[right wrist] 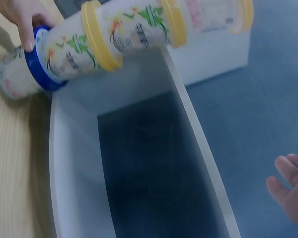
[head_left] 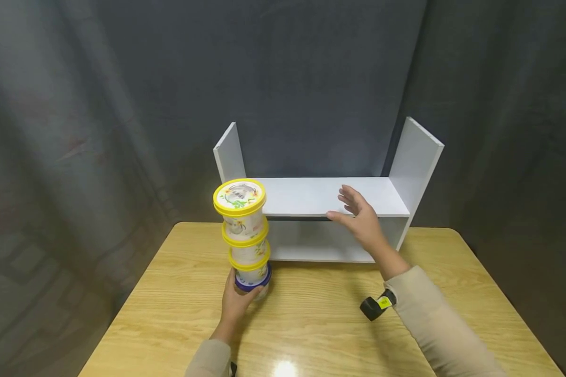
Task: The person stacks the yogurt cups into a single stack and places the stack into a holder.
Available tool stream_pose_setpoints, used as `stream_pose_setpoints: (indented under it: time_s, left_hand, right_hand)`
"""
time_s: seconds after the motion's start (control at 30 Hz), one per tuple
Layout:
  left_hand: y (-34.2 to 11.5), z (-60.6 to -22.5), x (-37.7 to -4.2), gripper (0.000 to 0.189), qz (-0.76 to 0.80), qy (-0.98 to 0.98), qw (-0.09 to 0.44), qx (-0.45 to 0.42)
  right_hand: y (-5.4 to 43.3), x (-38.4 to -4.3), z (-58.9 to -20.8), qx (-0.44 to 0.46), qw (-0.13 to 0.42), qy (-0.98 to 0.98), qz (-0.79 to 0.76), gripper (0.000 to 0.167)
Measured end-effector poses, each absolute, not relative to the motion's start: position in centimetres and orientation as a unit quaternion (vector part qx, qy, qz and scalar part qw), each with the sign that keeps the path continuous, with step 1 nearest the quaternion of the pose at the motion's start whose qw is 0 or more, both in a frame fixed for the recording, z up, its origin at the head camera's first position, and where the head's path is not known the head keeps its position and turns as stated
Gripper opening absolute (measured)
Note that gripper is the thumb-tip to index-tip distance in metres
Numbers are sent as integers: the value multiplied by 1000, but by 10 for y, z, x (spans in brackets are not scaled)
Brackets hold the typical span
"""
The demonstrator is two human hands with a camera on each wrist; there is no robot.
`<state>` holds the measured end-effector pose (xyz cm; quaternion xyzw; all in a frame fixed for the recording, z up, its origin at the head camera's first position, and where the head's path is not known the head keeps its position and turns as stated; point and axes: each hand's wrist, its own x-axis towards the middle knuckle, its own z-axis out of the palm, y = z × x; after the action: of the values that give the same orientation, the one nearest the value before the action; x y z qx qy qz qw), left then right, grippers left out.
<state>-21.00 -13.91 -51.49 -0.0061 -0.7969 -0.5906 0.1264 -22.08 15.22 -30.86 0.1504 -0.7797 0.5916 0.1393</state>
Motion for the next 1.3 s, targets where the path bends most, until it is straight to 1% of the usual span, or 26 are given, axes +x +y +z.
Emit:
stream_pose_setpoints:
  time_s: [0.13, 0.2, 0.37, 0.43, 0.8, 0.93, 1.13, 1.23, 1.3]
  left_hand:
    - [-139, -514, -210, 90, -603, -787, 131, -14]
    - [-138, -506, -206, 89, -614, -780, 121, -12]
    - [-138, -506, -205, 92, -631, -769, 101, -2]
    - [-140, -515, -209, 93, -631, -769, 103, -4]
    - [-137, -525, -214, 100, -654, -745, 126, -18]
    - [-136, -526, -214, 100, -655, -744, 135, -21]
    - [-134, -524, -214, 98, -666, -735, 130, -20]
    - [-133, -524, -214, 97, -661, -739, 126, -10]
    - [-133, -524, -214, 96, -658, -742, 127, -4]
  right_hand:
    - [170, -216, -309, 134, 147, -781, 592, 75]
    - [178, -214, -310, 125, 152, -783, 590, 74]
    - [198, -209, -314, 90, 173, -791, 580, 74]
    - [206, -207, -316, 73, 183, -797, 571, 74]
    - [240, -200, -319, -25, 242, -801, 548, 67]
    - [248, -201, -318, -59, 261, -772, 576, 63]
    - [258, -209, -315, -123, 309, -695, 638, 54]
    - [260, -213, -316, -150, 315, -673, 652, 51]
    - [261, -216, -316, -161, 310, -660, 665, 51]
